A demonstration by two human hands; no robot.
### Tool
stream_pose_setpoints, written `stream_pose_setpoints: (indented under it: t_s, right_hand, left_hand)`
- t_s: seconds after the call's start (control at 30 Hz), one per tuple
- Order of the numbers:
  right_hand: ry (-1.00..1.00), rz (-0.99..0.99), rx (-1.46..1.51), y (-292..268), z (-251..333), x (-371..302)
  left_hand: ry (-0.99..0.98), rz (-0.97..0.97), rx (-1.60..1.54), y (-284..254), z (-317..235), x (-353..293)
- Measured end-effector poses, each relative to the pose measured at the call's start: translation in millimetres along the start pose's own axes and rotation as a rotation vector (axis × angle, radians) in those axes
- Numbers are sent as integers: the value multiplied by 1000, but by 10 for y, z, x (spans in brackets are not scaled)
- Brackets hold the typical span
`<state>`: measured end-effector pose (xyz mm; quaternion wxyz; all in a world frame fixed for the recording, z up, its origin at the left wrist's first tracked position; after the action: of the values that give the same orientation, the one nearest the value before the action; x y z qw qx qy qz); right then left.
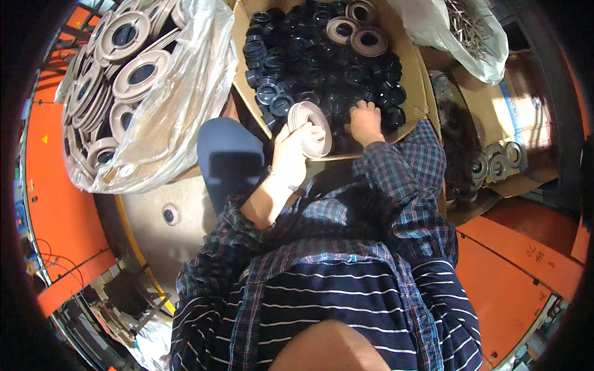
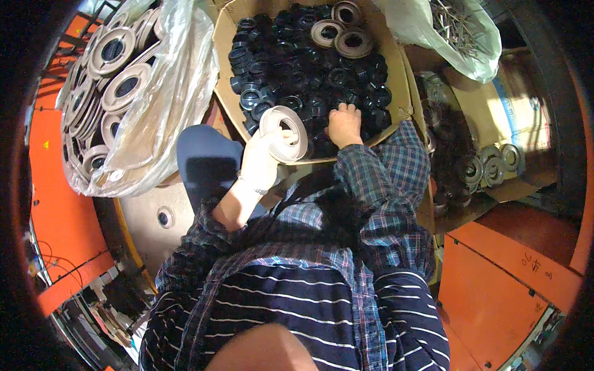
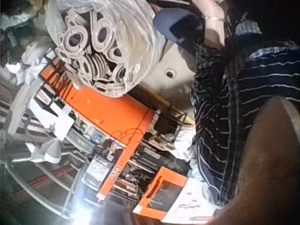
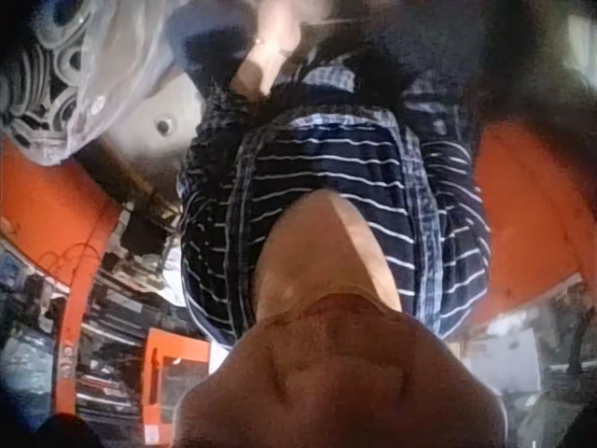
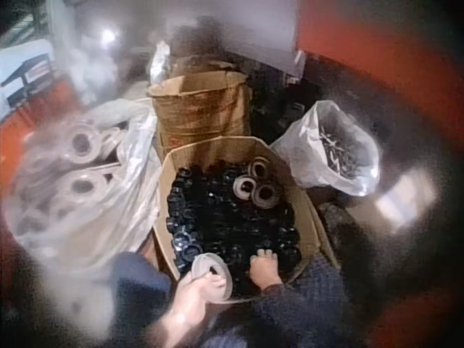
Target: The person sits on the floor and repeatedly picks a beige ring and a black cap, presses them together, and places the assembled pair into a plastic bag. The person continues this cycle throughout the clip.
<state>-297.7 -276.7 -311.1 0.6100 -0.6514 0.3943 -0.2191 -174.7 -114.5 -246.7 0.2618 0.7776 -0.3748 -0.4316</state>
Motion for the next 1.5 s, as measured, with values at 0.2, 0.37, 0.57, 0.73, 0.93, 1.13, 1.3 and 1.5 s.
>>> stream_pose_setpoints:
  t_s: [0.2, 0.37, 0.57, 0.73, 0.93, 1.13, 1.3, 1.5]
  right_hand:
    - [257, -103, 241, -50, -378, 16]
    - [77, -474, 825, -1075, -247, -347]
    - [-275, -448, 933, -1917, 455, -1356]
    - [-276, -353, 1028, -2058, 416, -1584]
    - [-209, -399, 946, -1929, 319, -1651]
    - [182, -99, 1648, -1210, 295, -1487]
    - [174, 415, 1772, -1025, 436, -1518]
    - [-248, -413, 1058, -1857, 291, -1644]
  left_hand:
    - [15, 113, 54, 67, -343, -441]
    - [89, 174, -25, 80, -511, -611]
    - [84, 388, 133, 428, -447, -864]
    - [-48, 338, 180, 490, -314, -1041]
    - [-13, 313, 346, 510, -244, -1070]
    - [514, 412, 1013, 798, -272, -1276]
    - [236, 420, 901, 625, -117, -1108]
    - [288, 381, 740, 584, -326, -1082]
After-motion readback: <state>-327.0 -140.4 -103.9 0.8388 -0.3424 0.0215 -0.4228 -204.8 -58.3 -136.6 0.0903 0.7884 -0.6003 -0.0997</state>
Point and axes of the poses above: each hand's wrist, its own x-axis towards the middle knuckle, its own y-axis out of the palm, z = x × y, the point moved 10 cm from there along x, towards the middle knuckle, and after that the axes turned 9 degrees about -x, right-handed, at the moved point
